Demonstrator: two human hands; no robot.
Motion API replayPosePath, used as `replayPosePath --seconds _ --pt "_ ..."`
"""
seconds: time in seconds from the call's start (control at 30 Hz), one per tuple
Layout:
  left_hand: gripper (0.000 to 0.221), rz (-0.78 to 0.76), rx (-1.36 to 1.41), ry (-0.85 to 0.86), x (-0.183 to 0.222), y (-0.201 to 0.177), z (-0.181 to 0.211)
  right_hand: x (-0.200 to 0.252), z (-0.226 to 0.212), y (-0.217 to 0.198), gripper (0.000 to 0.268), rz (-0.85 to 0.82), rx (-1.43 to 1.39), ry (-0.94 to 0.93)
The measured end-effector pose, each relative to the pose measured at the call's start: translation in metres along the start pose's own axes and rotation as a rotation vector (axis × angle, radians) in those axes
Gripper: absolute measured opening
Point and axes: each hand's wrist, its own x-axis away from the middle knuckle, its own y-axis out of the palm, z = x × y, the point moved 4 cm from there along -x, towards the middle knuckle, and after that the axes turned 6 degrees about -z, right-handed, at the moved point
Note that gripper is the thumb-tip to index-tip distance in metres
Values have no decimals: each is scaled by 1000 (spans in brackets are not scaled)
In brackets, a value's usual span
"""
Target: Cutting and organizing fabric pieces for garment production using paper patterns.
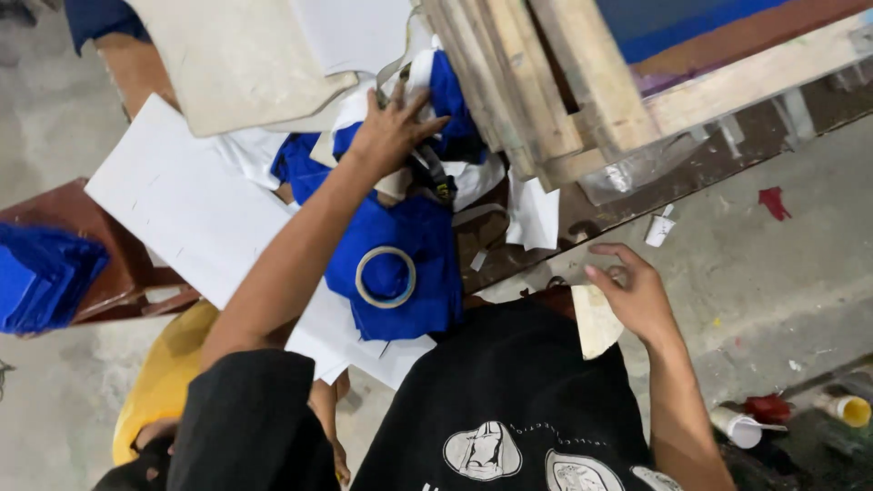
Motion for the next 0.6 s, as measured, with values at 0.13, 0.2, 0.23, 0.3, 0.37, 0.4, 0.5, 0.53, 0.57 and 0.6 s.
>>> replayPosePath --seconds 0.13,0.2,0.23,0.3,0.37,0.4,0.5,0.53,0.57,0.6 --pt "66 6 76 90 5 -7 -35 28 31 2 35 99 -167 261" --pt "78 126 281 179 9 -44 -56 30 18 -8 30 213 -227 139" --pt "78 115 281 195 17 -61 -70 35 23 -8 30 219 -237 154" --pt "64 204 605 215 34 -100 -105 42 31 -10 27 238 -144 165" --pt "65 342 523 245 58 -115 -143 45 36 -11 27 238 -179 159" --pt "67 488 439 268 72 -124 -162 46 38 -11 27 235 -206 143" --pt "63 491 597 181 135 -71 -261 44 35 -13 27 233 -216 176" --pt "61 499 673 135 152 -66 -280 43 35 -12 27 229 -222 176" --pt "59 511 750 89 169 -60 -297 41 35 -13 27 225 -242 166" --pt "58 522 826 41 186 -55 -313 39 34 -13 27 222 -263 155"
